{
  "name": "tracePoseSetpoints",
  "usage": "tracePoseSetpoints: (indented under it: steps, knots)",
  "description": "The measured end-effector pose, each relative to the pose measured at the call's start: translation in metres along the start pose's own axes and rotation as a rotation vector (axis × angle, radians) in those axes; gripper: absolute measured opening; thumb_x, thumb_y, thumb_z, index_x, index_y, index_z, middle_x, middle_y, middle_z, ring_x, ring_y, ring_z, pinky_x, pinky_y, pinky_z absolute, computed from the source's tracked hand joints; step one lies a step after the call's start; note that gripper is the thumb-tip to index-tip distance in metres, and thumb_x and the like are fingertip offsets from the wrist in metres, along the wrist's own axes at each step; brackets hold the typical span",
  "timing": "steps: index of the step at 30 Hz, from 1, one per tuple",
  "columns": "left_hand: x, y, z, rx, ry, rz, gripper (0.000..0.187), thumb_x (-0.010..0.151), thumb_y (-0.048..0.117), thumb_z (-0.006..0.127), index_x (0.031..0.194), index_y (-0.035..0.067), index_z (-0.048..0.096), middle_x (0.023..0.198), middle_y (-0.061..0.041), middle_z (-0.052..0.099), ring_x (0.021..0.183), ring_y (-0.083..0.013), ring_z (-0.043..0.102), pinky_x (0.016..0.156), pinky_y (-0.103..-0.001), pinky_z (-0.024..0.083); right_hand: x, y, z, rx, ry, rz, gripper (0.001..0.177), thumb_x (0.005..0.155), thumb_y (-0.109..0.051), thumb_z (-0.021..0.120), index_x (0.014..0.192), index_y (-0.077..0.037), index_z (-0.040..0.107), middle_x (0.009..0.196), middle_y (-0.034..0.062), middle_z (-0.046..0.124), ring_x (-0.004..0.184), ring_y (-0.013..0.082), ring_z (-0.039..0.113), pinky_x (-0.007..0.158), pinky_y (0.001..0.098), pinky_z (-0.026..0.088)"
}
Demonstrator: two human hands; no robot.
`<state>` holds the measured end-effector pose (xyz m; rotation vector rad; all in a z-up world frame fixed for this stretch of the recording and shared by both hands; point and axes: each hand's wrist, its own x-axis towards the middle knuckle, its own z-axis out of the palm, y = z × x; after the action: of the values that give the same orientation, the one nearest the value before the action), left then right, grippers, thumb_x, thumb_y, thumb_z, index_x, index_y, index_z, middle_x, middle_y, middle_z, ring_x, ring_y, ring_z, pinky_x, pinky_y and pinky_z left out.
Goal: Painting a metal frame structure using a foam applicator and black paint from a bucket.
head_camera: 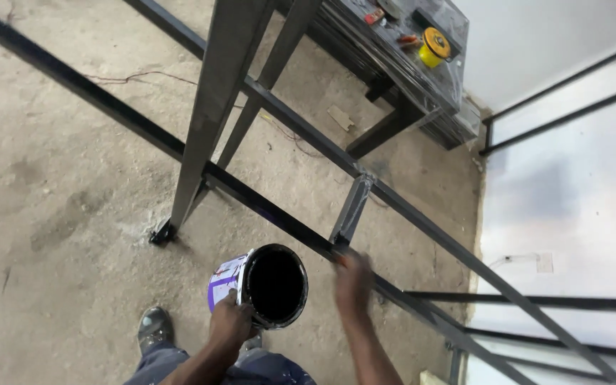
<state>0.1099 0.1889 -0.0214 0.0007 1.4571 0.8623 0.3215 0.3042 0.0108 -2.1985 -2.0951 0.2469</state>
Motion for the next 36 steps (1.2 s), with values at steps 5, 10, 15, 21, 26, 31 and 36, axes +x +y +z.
tracePoseSetpoints:
  steps: [5,10,15,21,26,31,36]
  knots:
    - [0.026,-0.036,0.057,-0.141,0.073,-0.048,0.019,0.090,-0.003,0.046,0.098,0.004,0.062,0.083,-0.014,0.052,0.069,-0.0262,0.050,0.049,-0.034,0.041,-0.022,0.197,-0.027,0.011,0.075,0.337,0.025,0.096,-0.007,0.059,0.116,-0.009,0.076,0.104,0.0105,0.078,0.098,0.0263,0.071,0.089,0.0381,0.054]
    - [0.025,-0.062,0.108,-0.246,0.160,-0.066,0.032,0.092,-0.001,0.047,0.117,0.002,0.067,0.093,-0.020,0.061,0.074,-0.0339,0.059,0.052,-0.039,0.049,0.000,0.273,-0.035,0.165,0.259,0.624,0.030,0.090,-0.018,0.083,0.111,0.003,0.080,0.103,0.0159,0.078,0.098,0.0300,0.072,0.088,0.0389,0.053]
    - [-0.002,-0.068,0.136,-0.351,0.173,-0.048,0.037,0.091,0.005,0.050,0.124,0.009,0.067,0.106,-0.018,0.068,0.088,-0.0324,0.065,0.066,-0.040,0.058,0.025,0.153,-0.043,0.141,-0.168,0.134,0.033,0.096,-0.016,0.063,0.125,-0.008,0.074,0.122,0.0109,0.075,0.115,0.0277,0.070,0.102,0.0404,0.054]
    - [0.009,-0.083,0.143,-0.418,0.162,-0.002,0.025,0.089,-0.001,0.056,0.108,0.008,0.069,0.079,-0.015,0.061,0.062,-0.0244,0.057,0.048,-0.034,0.049,0.097,0.047,-0.072,0.051,-0.426,-0.254,0.040,0.095,-0.009,0.047,0.130,-0.012,0.066,0.125,0.0117,0.066,0.115,0.0290,0.066,0.099,0.0408,0.050]
    - [0.029,-0.082,0.128,-0.147,0.188,0.083,0.035,0.087,0.009,0.056,0.116,0.018,0.074,0.090,-0.008,0.072,0.080,-0.0247,0.066,0.066,-0.037,0.050,0.168,-0.046,-0.073,-0.229,-0.534,-0.489,0.037,0.082,-0.016,0.048,0.107,-0.002,0.071,0.103,0.0165,0.067,0.093,0.0320,0.064,0.080,0.0437,0.046]
    - [0.063,-0.090,0.123,-0.028,0.226,0.116,0.033,0.088,0.014,0.059,0.119,0.019,0.072,0.113,-0.008,0.079,0.113,-0.0327,0.071,0.091,-0.038,0.049,0.169,-0.118,-0.025,-0.757,-0.804,-0.294,0.009,0.090,-0.008,0.064,0.086,-0.011,0.072,0.077,0.0029,0.066,0.066,0.0129,0.060,0.060,0.0273,0.045]
    - [0.079,-0.088,0.128,-0.008,0.237,0.153,0.044,0.085,0.011,0.060,0.127,0.020,0.069,0.115,-0.009,0.078,0.112,-0.0339,0.071,0.094,-0.042,0.051,0.167,-0.122,-0.022,-0.787,-1.208,-0.312,0.010,0.096,-0.003,0.062,0.092,-0.006,0.071,0.091,0.0057,0.070,0.079,0.0158,0.066,0.071,0.0257,0.059]
